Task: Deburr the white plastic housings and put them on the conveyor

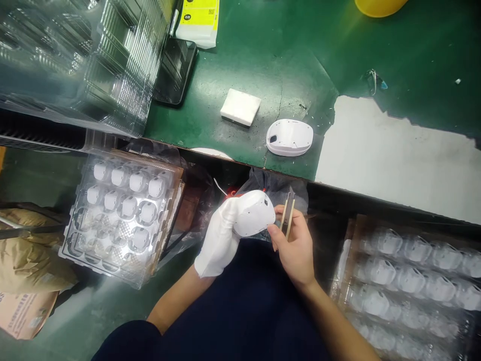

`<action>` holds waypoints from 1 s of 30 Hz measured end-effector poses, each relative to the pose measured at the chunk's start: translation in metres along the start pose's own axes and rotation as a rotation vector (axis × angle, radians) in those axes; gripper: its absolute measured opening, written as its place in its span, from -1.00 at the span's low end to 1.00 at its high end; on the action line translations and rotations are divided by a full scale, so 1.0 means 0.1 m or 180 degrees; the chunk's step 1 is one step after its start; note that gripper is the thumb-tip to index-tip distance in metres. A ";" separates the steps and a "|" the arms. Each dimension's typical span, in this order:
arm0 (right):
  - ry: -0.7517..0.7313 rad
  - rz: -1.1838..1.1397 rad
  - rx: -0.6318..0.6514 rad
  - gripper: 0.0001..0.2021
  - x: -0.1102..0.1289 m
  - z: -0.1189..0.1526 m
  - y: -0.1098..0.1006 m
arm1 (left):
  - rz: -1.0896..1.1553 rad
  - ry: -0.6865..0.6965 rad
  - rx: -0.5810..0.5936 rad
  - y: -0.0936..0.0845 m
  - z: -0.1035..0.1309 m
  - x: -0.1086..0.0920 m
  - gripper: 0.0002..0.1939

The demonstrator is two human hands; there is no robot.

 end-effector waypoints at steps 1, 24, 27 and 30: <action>0.0064 -0.0052 -0.0013 -0.70 0.00 -0.02 0.01 | 0.0153 -0.0125 0.0008 0.00 -0.01 0.02 -0.47; -0.1040 0.0412 0.1045 -0.44 0.28 0.16 -0.07 | -0.0373 0.0051 0.0144 -0.13 -0.01 -0.11 -0.60; -0.1124 0.0320 0.1127 -0.36 0.29 0.17 -0.03 | -0.0362 0.0159 0.0092 -0.12 0.00 -0.13 -0.59; -0.1130 0.0314 0.1168 -0.33 0.29 0.17 -0.02 | -0.0375 0.0186 0.0048 -0.12 0.02 -0.14 -0.57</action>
Point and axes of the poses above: each hand's wrist, its own z-axis away from the middle knuckle, its own y-axis out of the palm, x = y × z, the point moved 3 cm from there along -z, towards the middle knuckle, and after that the axes turned 3 degrees about -z, right-handed, at the moved point
